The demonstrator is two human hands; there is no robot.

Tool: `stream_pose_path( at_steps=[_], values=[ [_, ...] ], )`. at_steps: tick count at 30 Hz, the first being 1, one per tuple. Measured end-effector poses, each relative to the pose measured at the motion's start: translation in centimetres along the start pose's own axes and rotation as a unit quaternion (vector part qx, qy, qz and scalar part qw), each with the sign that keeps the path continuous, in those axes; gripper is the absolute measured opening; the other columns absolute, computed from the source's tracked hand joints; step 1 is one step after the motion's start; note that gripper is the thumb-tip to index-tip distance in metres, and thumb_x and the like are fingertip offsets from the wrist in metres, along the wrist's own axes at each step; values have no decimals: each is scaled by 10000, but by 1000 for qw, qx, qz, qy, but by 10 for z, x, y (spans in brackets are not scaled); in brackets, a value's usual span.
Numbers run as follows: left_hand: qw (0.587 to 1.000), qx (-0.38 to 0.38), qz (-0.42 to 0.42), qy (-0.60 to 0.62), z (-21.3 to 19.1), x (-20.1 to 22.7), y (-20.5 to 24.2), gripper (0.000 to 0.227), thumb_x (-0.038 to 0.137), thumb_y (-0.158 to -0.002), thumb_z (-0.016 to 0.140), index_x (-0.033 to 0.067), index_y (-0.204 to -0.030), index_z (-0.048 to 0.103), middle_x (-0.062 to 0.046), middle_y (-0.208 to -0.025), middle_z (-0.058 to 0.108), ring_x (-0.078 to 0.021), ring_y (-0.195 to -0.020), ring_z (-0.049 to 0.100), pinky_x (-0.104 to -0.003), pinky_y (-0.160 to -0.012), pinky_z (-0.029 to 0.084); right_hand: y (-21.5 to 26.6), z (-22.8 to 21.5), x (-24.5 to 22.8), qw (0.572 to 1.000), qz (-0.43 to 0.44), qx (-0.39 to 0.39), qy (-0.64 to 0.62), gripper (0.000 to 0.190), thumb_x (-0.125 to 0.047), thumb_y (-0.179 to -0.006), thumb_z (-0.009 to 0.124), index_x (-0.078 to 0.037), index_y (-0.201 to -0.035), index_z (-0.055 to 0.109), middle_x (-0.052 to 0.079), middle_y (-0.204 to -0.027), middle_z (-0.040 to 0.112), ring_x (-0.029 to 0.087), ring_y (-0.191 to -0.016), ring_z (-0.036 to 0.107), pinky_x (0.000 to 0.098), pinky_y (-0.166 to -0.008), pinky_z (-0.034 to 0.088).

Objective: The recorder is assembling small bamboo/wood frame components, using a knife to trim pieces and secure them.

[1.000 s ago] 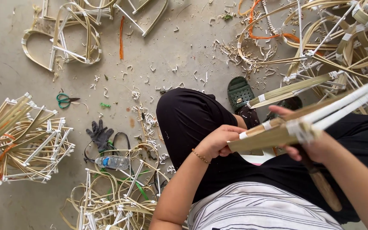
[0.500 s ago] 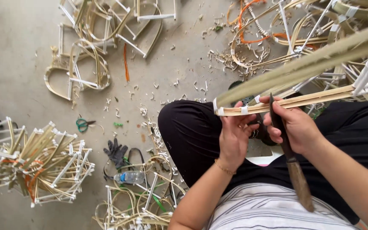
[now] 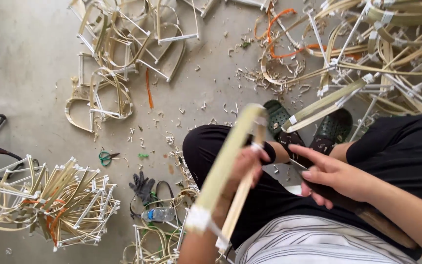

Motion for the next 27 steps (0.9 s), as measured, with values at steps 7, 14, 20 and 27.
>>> stream_pose_path(
  at_steps=[7, 14, 20, 27],
  values=[
    [991, -87, -91, -45, 41, -56, 18, 360, 312, -1121, 523, -12, -1174, 669, -56, -740, 660, -98, -544, 630, -210, -490, 524, -41, 6, -18, 980, -159, -31, 111, 548, -185, -1024, 569, -107, -1556, 461, 93, -812, 691, 102, -612, 632, 236, -511, 546],
    [983, -66, -110, -128, 30, -84, 15, 255, 162, -1040, 614, -45, -1166, 694, -54, -909, 732, -119, -742, 683, -286, -652, 589, -36, -3, -7, 974, -12, 104, 199, 480, -268, -1013, 516, -219, -1490, 500, 65, -713, 661, 135, -473, 576, 283, -396, 483],
    [928, -3, -57, -369, 38, -50, 11, 271, 172, -985, 655, -42, -1123, 746, -110, -870, 761, -137, -737, 702, -297, -720, 575, -32, -14, -7, 949, -25, 153, 276, 490, -226, -997, 513, -217, -1487, 522, 64, -689, 658, 134, -466, 568, 278, -416, 505],
    [972, -95, -108, 185, 43, -36, 3, 438, 97, -1033, 608, -62, -1434, 536, -115, -1097, 750, -197, -823, 739, -275, -740, 635, -50, 2, -11, 999, -28, 22, -25, 447, -188, -985, 465, -47, -1402, 539, 73, -796, 695, 137, -450, 564, 268, -344, 455]
  ],
)
Point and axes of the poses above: each hand's wrist, its own y-axis away from the middle knuckle, its own z-axis out of the palm, x = y × z, the point moved 9 cm from there along -y, towards the middle knuckle
